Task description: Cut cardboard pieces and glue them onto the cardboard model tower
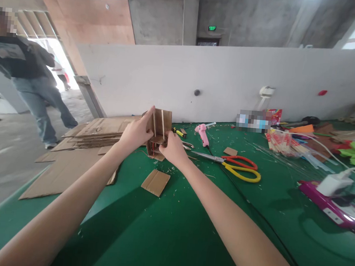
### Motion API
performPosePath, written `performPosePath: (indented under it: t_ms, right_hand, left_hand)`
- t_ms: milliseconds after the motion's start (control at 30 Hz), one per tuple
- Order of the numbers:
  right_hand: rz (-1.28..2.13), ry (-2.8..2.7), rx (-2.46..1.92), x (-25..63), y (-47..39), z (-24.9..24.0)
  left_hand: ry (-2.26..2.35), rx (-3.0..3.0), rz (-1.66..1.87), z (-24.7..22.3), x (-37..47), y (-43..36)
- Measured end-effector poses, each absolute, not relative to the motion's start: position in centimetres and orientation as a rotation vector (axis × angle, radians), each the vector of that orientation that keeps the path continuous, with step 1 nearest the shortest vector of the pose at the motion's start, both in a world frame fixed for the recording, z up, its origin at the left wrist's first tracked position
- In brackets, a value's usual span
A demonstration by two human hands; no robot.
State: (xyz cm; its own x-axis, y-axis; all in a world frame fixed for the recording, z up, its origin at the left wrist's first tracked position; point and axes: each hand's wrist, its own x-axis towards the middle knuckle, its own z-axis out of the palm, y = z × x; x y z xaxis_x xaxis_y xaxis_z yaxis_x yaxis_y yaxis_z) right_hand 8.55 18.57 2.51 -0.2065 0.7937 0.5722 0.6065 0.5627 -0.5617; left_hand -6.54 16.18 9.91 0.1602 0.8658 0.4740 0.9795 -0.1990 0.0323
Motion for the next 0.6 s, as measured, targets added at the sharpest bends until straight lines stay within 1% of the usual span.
performPosePath:
  t_ms: [433, 500, 600]
  right_hand:
    - [0.124, -1.769, -1.173, 7.0, 17.7, 1.5]
    - [0.003, -1.789, -1.17, 7.0, 17.0, 1.7]
    - [-0.371, -1.859, -1.153, 7.4, 16.2, 1.8]
  left_hand:
    - [-1.766, -2.117, -0.608, 9.4, -5.9, 15.8]
    - [-1.767, -2.11, -0.61, 9.4, -5.9, 15.8]
    - [-1.753, -2.115, -0.61, 9.3, -5.9, 15.7]
